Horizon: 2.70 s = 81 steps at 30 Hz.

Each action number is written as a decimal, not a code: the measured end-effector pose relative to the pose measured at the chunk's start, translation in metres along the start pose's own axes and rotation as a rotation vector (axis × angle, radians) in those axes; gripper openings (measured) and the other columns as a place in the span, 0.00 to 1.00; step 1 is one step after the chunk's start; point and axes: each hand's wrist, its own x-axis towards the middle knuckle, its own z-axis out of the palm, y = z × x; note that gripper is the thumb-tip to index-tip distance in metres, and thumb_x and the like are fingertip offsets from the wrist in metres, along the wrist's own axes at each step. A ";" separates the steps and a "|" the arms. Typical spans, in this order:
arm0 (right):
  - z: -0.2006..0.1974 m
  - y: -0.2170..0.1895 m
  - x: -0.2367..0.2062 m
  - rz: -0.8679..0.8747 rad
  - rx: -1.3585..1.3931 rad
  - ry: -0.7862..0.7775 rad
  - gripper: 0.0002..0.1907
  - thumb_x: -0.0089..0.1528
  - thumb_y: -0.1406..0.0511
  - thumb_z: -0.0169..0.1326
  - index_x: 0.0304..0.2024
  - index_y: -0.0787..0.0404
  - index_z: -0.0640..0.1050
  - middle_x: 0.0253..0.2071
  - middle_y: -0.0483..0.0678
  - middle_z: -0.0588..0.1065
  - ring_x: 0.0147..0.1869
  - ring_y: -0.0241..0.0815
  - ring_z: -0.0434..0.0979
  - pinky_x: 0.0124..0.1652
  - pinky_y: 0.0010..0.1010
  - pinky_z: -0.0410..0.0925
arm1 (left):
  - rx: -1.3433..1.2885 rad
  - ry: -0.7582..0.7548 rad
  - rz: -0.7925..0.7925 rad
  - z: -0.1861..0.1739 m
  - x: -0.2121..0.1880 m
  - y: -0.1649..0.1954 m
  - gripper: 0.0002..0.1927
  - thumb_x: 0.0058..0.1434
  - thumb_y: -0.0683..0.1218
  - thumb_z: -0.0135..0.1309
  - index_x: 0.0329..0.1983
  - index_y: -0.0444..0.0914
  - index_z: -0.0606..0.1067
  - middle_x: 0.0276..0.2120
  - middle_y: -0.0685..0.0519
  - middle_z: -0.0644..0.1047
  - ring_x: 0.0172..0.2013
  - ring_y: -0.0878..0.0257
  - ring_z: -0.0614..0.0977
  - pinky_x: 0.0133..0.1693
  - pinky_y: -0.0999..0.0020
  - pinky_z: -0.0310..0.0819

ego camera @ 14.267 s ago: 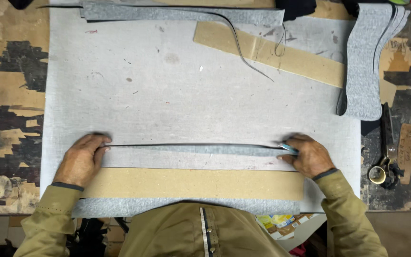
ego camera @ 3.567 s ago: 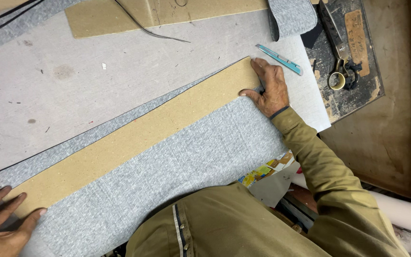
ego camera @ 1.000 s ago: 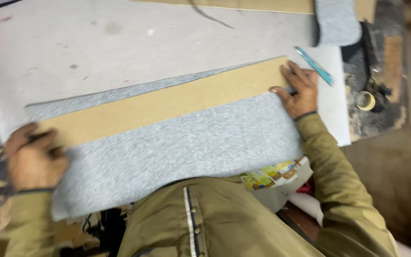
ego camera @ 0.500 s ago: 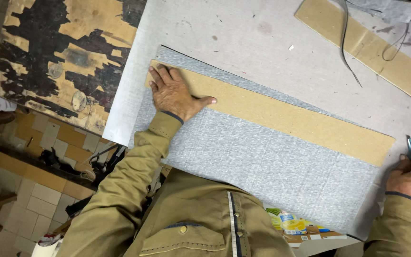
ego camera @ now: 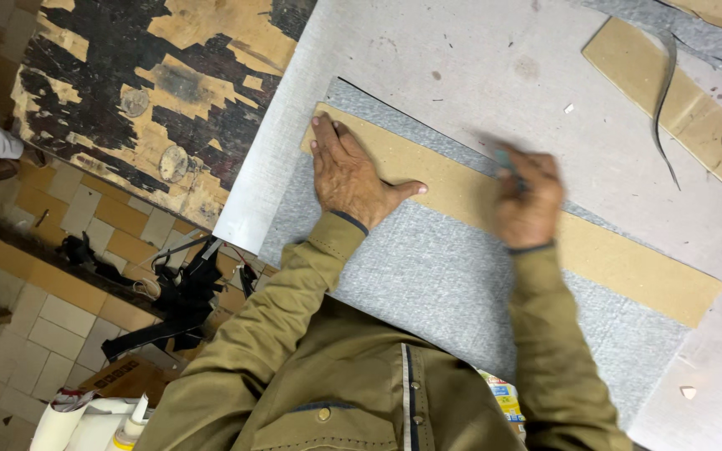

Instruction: The person uses a cardboard template and a utility knife to cut multiple rectangular strips from a large piece of gray fabric on a work table. The person repeatedly positions the template, cuts along its edges, and removes the cut pieces.

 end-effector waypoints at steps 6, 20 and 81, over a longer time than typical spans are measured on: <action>0.185 -0.066 0.040 -0.426 -0.467 -0.217 0.16 0.55 0.77 0.60 0.43 0.60 0.86 0.37 0.53 0.78 0.39 0.51 0.79 0.38 0.39 0.74 | -0.155 0.139 0.062 0.018 0.006 -0.023 0.67 0.46 0.61 0.71 0.69 0.19 0.42 0.72 0.27 0.43 0.74 0.35 0.37 0.72 0.42 0.29; 0.138 -0.046 0.044 -0.371 -0.674 -0.278 0.16 0.47 0.75 0.57 0.37 0.59 0.84 0.41 0.56 0.78 0.49 0.60 0.77 0.45 0.46 0.73 | -0.073 0.127 0.078 0.033 0.008 -0.017 0.71 0.45 0.63 0.72 0.71 0.20 0.39 0.72 0.27 0.40 0.74 0.35 0.36 0.72 0.37 0.30; 0.232 -0.076 -0.037 -0.418 -0.632 -0.256 0.21 0.47 0.75 0.56 0.44 0.63 0.82 0.48 0.54 0.77 0.57 0.53 0.77 0.50 0.41 0.74 | 0.421 -0.808 0.777 -0.043 0.146 0.009 0.46 0.55 0.81 0.45 0.33 0.34 0.83 0.33 0.41 0.80 0.43 0.46 0.81 0.48 0.47 0.72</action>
